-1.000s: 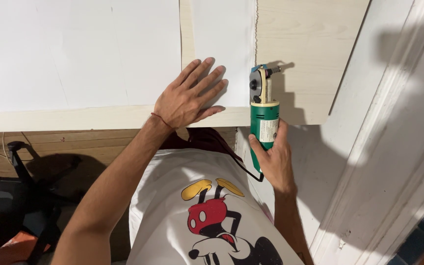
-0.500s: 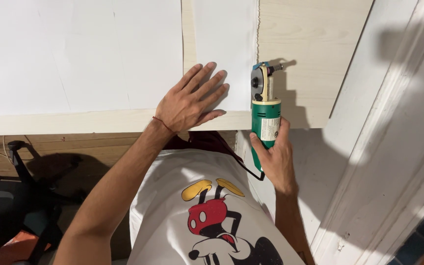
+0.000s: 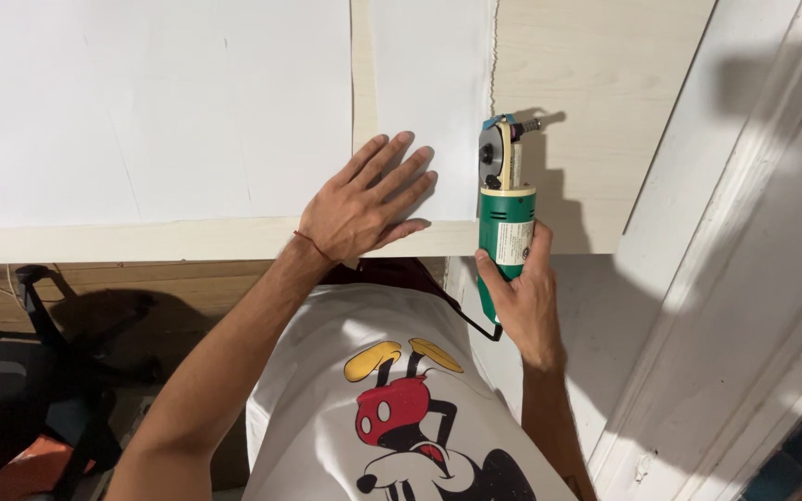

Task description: Cutting strips of paper using an electric rotary cutter on a workshop table

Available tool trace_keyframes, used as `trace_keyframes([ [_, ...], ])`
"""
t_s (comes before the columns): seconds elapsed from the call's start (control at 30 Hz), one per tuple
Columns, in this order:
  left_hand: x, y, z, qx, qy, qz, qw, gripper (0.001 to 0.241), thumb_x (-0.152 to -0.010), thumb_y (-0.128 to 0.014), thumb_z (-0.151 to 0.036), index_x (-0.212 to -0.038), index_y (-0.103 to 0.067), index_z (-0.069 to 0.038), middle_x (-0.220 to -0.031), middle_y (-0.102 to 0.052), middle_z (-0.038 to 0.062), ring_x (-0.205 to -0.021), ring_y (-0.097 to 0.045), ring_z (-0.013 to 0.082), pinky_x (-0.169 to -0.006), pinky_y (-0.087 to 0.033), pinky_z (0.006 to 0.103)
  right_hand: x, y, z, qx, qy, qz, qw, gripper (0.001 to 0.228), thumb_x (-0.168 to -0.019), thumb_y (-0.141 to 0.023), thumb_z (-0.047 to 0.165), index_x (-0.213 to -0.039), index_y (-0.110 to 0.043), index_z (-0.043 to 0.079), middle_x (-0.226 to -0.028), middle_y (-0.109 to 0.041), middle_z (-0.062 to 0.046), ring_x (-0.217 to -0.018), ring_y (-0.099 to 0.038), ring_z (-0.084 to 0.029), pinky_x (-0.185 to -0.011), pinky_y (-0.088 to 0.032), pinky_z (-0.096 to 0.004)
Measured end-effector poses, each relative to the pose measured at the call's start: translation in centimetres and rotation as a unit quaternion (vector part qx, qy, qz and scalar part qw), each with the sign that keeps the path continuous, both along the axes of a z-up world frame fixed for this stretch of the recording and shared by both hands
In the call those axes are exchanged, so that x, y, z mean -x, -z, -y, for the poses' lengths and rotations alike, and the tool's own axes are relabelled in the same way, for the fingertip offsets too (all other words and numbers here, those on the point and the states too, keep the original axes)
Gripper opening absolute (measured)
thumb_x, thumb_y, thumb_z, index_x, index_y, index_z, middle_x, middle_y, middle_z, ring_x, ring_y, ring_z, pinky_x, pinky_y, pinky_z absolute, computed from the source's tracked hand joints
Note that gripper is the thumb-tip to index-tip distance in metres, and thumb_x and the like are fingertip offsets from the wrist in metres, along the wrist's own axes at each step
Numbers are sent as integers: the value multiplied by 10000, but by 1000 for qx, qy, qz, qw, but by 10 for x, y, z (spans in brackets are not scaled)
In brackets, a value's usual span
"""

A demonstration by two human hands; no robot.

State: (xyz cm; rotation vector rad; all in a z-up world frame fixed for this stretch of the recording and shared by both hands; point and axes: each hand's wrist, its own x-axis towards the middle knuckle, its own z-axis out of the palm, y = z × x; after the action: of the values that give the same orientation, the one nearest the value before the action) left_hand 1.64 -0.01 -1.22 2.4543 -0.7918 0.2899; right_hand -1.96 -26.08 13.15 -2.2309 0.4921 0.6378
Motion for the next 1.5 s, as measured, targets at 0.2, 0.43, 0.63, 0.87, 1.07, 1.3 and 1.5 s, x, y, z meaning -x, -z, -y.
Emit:
trace_keyframes([
  [0.2,-1,2,1,2,0,-9,1000,631,-1193,-601,-701,-1565,-780,-224,-1703,-687,82,-1638,-565,355,-1428,-395,514,-6,8,4,-2,5,-10,1000,659,-1085,-791,271,-1587,-446,19,-1014,-783,-235,-878,-860,-376,-871,-645,-559],
  [0.43,-2,7,4,5,-5,-12,1000,645,-1191,-580,-721,-1555,-786,-231,-1693,-696,83,-1631,-574,346,-1422,-404,513,-16,5,-3,7,6,-15,1000,673,-1089,-794,289,-1591,-437,18,-1032,-786,-248,-897,-865,-403,-885,-644,-578],
  [0.63,-2,6,4,9,-2,-18,1000,631,-1193,-577,-703,-1549,-784,-225,-1686,-699,86,-1628,-578,352,-1421,-410,521,-25,4,-3,8,5,-21,1000,651,-1095,-784,299,-1579,-446,25,-1017,-791,-249,-886,-861,-402,-885,-641,-567],
  [0.87,-2,5,4,14,-6,-20,1000,621,-1193,-580,-697,-1537,-796,-227,-1685,-703,83,-1620,-590,349,-1418,-414,519,-34,5,-4,4,-3,-16,1000,648,-1102,-785,304,-1575,-444,22,-1008,-805,-212,-887,-864,-359,-876,-656,-539],
  [1.07,-4,6,3,12,-2,-21,1000,617,-1196,-575,-687,-1546,-788,-226,-1691,-698,82,-1630,-579,348,-1420,-411,519,-41,6,-4,5,-5,-10,1000,649,-1100,-783,289,-1577,-443,11,-1002,-800,-216,-894,-865,-362,-883,-658,-542],
  [1.3,-4,5,4,16,-8,-20,1000,618,-1200,-556,-689,-1536,-789,-227,-1688,-699,80,-1626,-585,346,-1419,-412,521,-47,11,-3,8,-5,-4,1000,652,-1090,-800,292,-1575,-454,25,-975,-812,-206,-888,-862,-352,-872,-657,-527],
  [1.5,-3,5,3,15,-6,-25,1000,597,-1202,-568,-672,-1549,-779,-234,-1701,-688,69,-1638,-571,335,-1429,-401,513,-50,18,2,-3,1,4,1000,663,-1081,-805,277,-1580,-451,22,-989,-796,-221,-867,-862,-352,-824,-684,-521],
])
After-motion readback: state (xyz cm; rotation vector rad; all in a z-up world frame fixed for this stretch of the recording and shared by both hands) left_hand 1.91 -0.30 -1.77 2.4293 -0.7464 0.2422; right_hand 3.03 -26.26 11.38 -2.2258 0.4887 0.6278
